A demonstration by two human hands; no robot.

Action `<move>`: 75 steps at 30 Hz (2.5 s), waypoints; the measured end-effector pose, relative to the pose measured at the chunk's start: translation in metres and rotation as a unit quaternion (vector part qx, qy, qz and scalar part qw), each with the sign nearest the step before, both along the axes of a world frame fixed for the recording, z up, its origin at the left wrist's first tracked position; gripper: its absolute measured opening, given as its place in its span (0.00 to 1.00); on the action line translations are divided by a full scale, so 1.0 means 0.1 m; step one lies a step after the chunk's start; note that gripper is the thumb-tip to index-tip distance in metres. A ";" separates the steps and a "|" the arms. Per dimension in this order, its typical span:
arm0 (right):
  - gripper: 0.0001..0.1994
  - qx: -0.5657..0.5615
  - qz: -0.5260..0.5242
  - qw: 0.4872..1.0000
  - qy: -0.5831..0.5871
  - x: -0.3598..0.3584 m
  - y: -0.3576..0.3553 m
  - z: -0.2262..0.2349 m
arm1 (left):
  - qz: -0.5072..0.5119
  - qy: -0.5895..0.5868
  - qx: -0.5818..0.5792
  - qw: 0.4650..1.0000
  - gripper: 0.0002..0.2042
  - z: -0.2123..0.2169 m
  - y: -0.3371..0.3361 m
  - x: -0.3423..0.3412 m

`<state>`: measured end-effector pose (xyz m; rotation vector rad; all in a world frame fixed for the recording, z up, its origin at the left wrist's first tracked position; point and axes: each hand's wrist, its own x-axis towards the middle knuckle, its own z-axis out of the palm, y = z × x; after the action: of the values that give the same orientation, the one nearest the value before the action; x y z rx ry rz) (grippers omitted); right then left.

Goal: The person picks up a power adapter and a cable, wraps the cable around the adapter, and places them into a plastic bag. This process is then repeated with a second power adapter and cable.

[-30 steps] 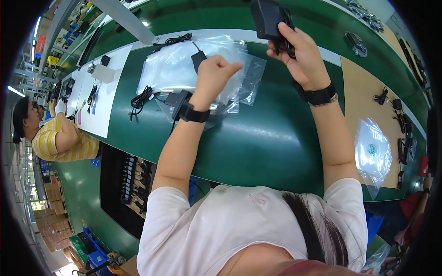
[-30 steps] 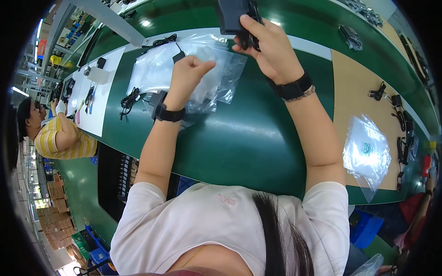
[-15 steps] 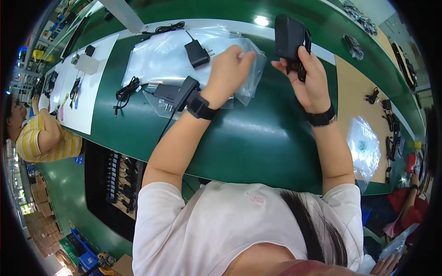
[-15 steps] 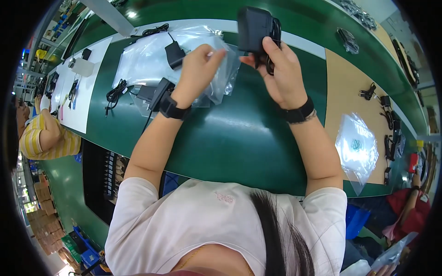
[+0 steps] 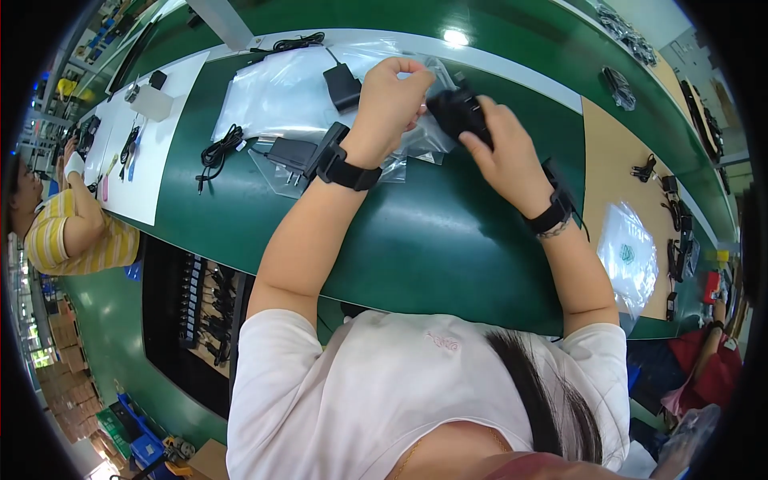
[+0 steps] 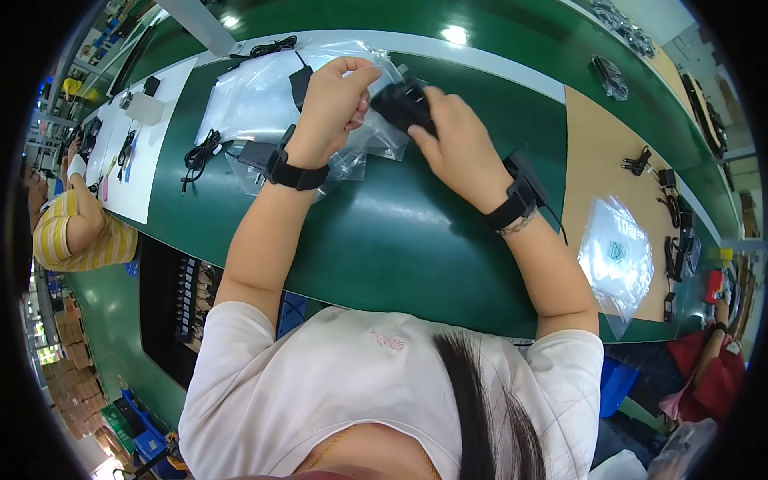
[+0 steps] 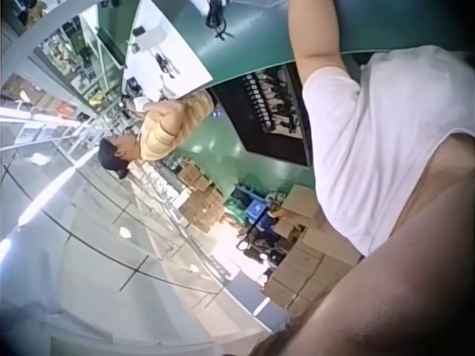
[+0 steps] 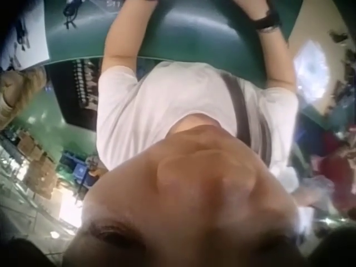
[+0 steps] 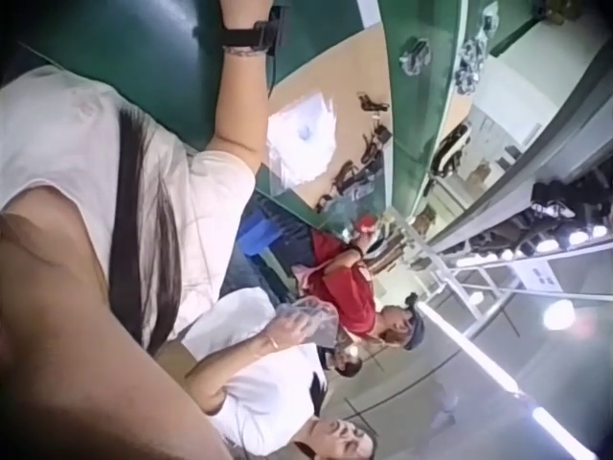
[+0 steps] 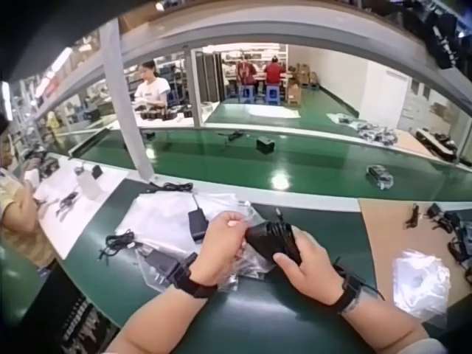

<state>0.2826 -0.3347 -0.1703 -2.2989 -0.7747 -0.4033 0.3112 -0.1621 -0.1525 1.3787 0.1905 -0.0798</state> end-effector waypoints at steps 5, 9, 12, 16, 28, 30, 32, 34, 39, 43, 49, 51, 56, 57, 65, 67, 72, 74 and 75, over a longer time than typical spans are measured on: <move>0.19 -0.117 0.017 0.986 -0.114 -0.06 0.12 -0.07 | 0.010 -0.157 0.240 0.958 0.10 -0.03 -0.07 -0.02; 0.11 -0.007 -0.005 0.998 0.055 0.15 0.11 -0.04 | 0.000 -0.299 0.399 0.867 0.10 -0.07 -0.23 -0.19; 0.09 0.382 0.083 0.810 0.436 0.27 0.05 -0.01 | 0.031 -0.351 0.383 0.854 0.09 -0.06 -0.25 -0.23; 0.08 0.634 0.032 0.680 0.368 0.21 0.29 0.12 | -0.026 -0.325 0.305 0.895 0.06 -0.03 -0.32 -0.27; 0.25 0.305 0.004 0.952 -0.021 0.52 0.33 -0.10 | -0.002 -0.327 0.247 0.912 0.12 0.15 -0.45 -0.29; 0.23 0.308 -0.003 0.950 -0.054 0.52 0.32 0.04 | -0.039 -0.294 0.262 0.918 0.18 0.25 -0.35 -0.28; 0.22 0.312 -0.007 0.946 -0.089 0.53 0.30 0.18 | 0.156 -0.431 0.346 0.819 0.28 0.20 -0.17 -0.24; 0.18 0.443 0.093 0.872 0.186 0.51 0.23 0.21 | 0.256 -0.401 0.432 0.766 0.41 0.14 0.09 -0.07; 0.16 0.512 0.160 0.782 0.316 0.31 0.37 0.29 | -0.083 -0.061 -0.263 0.959 0.35 -0.25 0.33 0.10; 0.19 0.371 0.101 0.916 0.110 0.32 0.47 0.10 | -0.110 -0.139 -0.297 0.938 0.27 -0.17 -0.13 -0.11; 0.23 0.291 0.036 0.956 -0.020 0.53 0.56 -0.02 | -0.019 -0.143 -0.102 0.984 0.25 -0.29 -0.39 -0.28; 0.25 0.278 -0.006 0.959 0.060 0.59 0.57 0.06 | -0.041 -0.173 -0.064 0.982 0.28 -0.26 -0.28 -0.29; 0.15 0.461 0.111 0.865 0.164 0.68 0.41 0.16 | 0.049 -0.112 0.211 0.970 0.38 -0.04 0.38 -0.30; 0.16 0.412 0.106 0.884 0.192 0.71 0.32 0.12 | 0.131 -0.191 0.194 0.953 0.38 -0.02 0.53 -0.20; 0.25 0.307 0.175 0.904 0.240 0.44 0.52 0.21 | -0.069 -0.167 -0.070 0.981 0.19 0.14 0.40 0.06; 0.20 0.358 0.135 0.911 0.156 0.40 0.61 0.19 | -0.043 -0.174 -0.128 0.975 0.13 0.07 0.17 -0.02; 0.19 0.306 0.113 0.939 0.107 0.54 0.62 -0.05 | -0.058 -0.148 -0.211 0.965 0.11 -0.12 0.14 -0.10; 0.19 0.194 0.114 0.972 -0.066 0.64 0.61 -0.15 | -0.087 -0.104 -0.240 0.961 0.10 -0.16 0.22 -0.10; 0.19 0.110 0.040 0.978 -0.172 0.61 0.63 -0.19 | -0.086 -0.085 -0.235 0.964 0.09 -0.20 0.28 -0.09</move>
<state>0.3438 -0.2721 -0.1888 -2.0090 -0.9347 -0.8219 0.3025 -0.1342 -0.1722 0.9184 -0.0915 -0.1416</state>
